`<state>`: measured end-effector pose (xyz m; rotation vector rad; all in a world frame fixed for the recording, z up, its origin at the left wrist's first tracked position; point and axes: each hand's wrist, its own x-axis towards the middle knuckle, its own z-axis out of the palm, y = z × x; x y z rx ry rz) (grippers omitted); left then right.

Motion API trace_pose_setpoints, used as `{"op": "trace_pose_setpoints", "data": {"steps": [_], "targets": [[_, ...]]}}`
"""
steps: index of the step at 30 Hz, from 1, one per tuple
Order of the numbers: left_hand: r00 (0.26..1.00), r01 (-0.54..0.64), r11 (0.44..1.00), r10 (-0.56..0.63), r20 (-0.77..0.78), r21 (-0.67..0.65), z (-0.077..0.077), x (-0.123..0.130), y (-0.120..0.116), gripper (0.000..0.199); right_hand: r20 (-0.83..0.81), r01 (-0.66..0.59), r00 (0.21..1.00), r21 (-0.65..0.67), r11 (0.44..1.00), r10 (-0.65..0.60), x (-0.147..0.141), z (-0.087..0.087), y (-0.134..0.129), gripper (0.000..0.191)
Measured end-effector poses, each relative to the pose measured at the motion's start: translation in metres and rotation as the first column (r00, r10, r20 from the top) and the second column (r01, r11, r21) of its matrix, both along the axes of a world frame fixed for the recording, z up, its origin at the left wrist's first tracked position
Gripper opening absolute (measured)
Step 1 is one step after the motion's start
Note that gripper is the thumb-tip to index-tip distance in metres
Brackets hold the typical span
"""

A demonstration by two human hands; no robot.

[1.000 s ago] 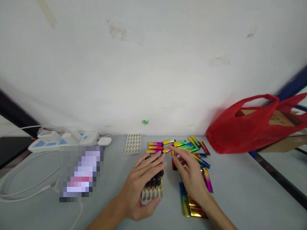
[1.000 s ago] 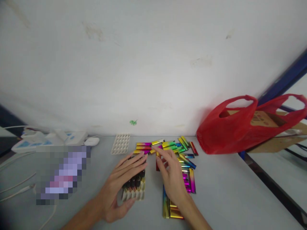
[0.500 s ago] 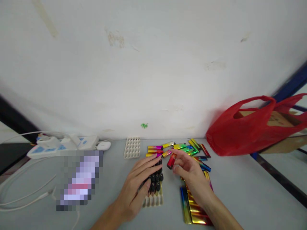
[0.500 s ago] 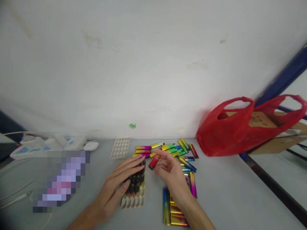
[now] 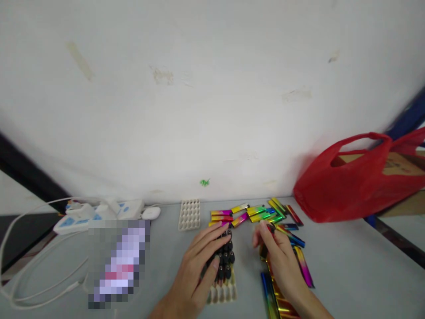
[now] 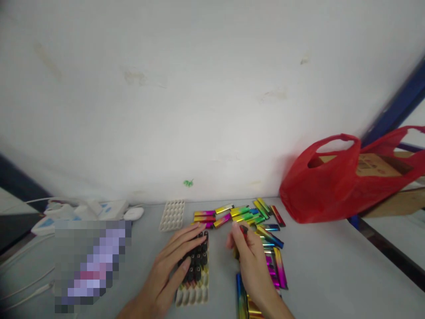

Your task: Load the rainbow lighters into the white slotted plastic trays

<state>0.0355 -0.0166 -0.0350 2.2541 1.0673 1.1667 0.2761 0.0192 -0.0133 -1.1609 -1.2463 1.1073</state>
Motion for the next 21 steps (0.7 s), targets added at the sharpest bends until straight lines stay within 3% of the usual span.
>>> {"op": "trace_pose_setpoints", "data": {"steps": [4,7,10,16,21], "targets": [[1.0,-0.005,1.0,0.005,-0.019,0.004,0.001,0.0,-0.001,0.049,-0.381,-0.248,0.907,-0.135,0.959,0.181,-0.004,-0.001,0.0,0.062],[0.999,-0.004,1.0,0.005,-0.035,0.019,0.001,0.0,0.0,0.049,-0.514,-0.361,0.83,-0.2,0.911,0.217,-0.008,0.0,-0.002,0.066],[0.999,0.002,0.999,0.0,-0.038,0.044,0.001,0.0,0.002,0.05,-0.539,-0.428,0.805,-0.235,0.873,0.249,-0.011,0.005,-0.006,0.068],[0.998,-0.01,0.998,0.014,-0.06,0.066,0.004,0.0,0.004,0.051,-0.482,-0.453,0.821,-0.222,0.864,0.307,-0.012,0.008,-0.014,0.061],[0.997,-0.021,0.996,0.027,-0.075,0.081,0.007,0.001,0.003,0.051,-0.457,-0.565,0.785,-0.253,0.785,0.418,-0.01,0.007,-0.02,0.06]]}}
